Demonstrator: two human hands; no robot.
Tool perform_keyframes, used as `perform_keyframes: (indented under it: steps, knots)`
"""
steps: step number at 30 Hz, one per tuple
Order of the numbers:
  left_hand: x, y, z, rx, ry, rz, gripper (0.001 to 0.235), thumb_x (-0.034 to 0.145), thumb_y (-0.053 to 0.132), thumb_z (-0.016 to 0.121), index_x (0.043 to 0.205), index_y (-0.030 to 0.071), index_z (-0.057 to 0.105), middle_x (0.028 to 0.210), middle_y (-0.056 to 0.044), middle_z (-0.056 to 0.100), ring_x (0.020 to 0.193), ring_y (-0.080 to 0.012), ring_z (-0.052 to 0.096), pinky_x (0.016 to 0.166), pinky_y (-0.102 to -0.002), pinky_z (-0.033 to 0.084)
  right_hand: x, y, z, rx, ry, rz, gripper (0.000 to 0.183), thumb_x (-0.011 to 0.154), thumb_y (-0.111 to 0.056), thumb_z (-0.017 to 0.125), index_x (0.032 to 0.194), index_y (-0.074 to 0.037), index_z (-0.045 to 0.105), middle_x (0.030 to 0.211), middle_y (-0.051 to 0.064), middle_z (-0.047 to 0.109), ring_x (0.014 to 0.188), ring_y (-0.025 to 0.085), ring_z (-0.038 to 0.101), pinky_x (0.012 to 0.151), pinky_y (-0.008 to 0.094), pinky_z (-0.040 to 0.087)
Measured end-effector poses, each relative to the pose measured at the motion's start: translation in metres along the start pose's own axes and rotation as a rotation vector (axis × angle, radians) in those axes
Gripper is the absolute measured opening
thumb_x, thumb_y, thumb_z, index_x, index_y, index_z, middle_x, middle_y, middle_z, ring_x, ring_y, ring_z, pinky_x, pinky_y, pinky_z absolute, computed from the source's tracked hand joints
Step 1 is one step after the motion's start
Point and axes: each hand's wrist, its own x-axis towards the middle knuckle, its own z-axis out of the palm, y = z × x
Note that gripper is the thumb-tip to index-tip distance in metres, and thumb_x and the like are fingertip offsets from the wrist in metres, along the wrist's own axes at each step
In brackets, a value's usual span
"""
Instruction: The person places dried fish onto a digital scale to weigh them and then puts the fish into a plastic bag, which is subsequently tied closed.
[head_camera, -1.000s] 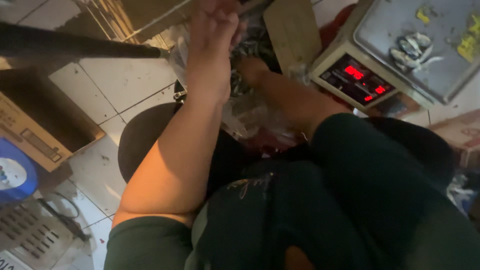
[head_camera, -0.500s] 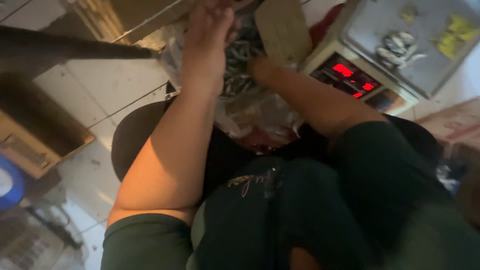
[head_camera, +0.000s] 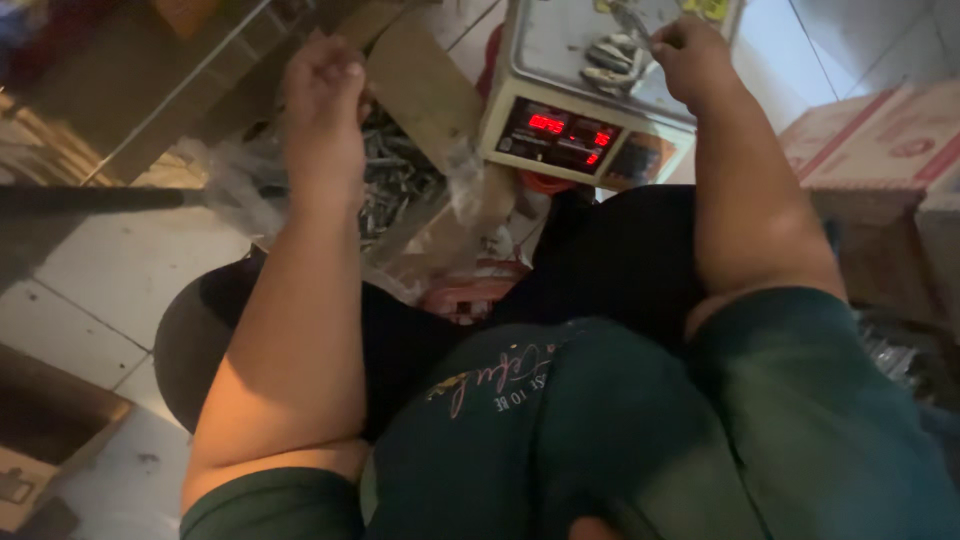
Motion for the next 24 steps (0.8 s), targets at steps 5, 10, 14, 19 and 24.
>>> perform_keyframes:
  steps: [5, 10, 14, 19, 24]
  knots:
    - [-0.002, 0.006, 0.003, 0.047, -0.044, -0.011, 0.028, 0.108, 0.014, 0.061, 0.134, 0.008, 0.055, 0.117, -0.003, 0.062, 0.1, -0.0122, 0.061, 0.087, -0.029, 0.05, 0.024, 0.038, 0.019, 0.087, -0.072, 0.251, 0.022, 0.102, -0.026, 0.069, 0.118, -0.01, 0.069, 0.101, 0.014, 0.071, 0.086, 0.031, 0.066, 0.074, 0.046, 0.051]
    - [-0.004, 0.015, 0.005, 0.005, -0.069, -0.054, 0.03, 0.107, 0.012, 0.061, 0.136, 0.009, 0.053, 0.119, -0.002, 0.062, 0.1, -0.0122, 0.06, 0.088, -0.028, 0.049, 0.035, 0.055, 0.023, -0.036, 0.195, -0.26, 0.024, 0.103, -0.026, 0.074, 0.109, -0.002, 0.069, 0.1, 0.014, 0.074, 0.088, 0.029, 0.071, 0.078, 0.043, 0.054]
    - [-0.005, 0.023, 0.005, 0.044, -0.065, -0.087, 0.03, 0.107, 0.013, 0.06, 0.136, 0.009, 0.053, 0.12, -0.002, 0.063, 0.102, -0.0123, 0.061, 0.09, -0.028, 0.05, 0.018, 0.025, 0.018, -0.233, 0.186, -0.322, 0.026, 0.103, -0.03, 0.076, 0.112, -0.005, 0.074, 0.095, 0.017, 0.075, 0.082, 0.034, 0.07, 0.073, 0.048, 0.054]
    - [-0.008, 0.027, 0.006, 0.098, -0.042, -0.129, 0.029, 0.107, 0.013, 0.059, 0.135, 0.009, 0.055, 0.12, -0.003, 0.065, 0.101, -0.0127, 0.063, 0.09, -0.029, 0.051, -0.019, -0.026, 0.013, -0.105, 0.067, -0.228, 0.027, 0.104, -0.031, 0.072, 0.113, -0.005, 0.073, 0.093, 0.016, 0.074, 0.079, 0.029, 0.071, 0.069, 0.044, 0.056]
    - [-0.006, 0.025, 0.004, 0.042, -0.069, -0.124, 0.027, 0.107, 0.011, 0.06, 0.133, 0.009, 0.054, 0.119, -0.003, 0.064, 0.1, -0.0129, 0.063, 0.089, -0.029, 0.051, -0.031, -0.044, 0.007, -0.169, 0.067, -0.291, 0.026, 0.105, -0.03, 0.072, 0.108, -0.004, 0.074, 0.093, 0.016, 0.075, 0.076, 0.03, 0.072, 0.069, 0.043, 0.056]
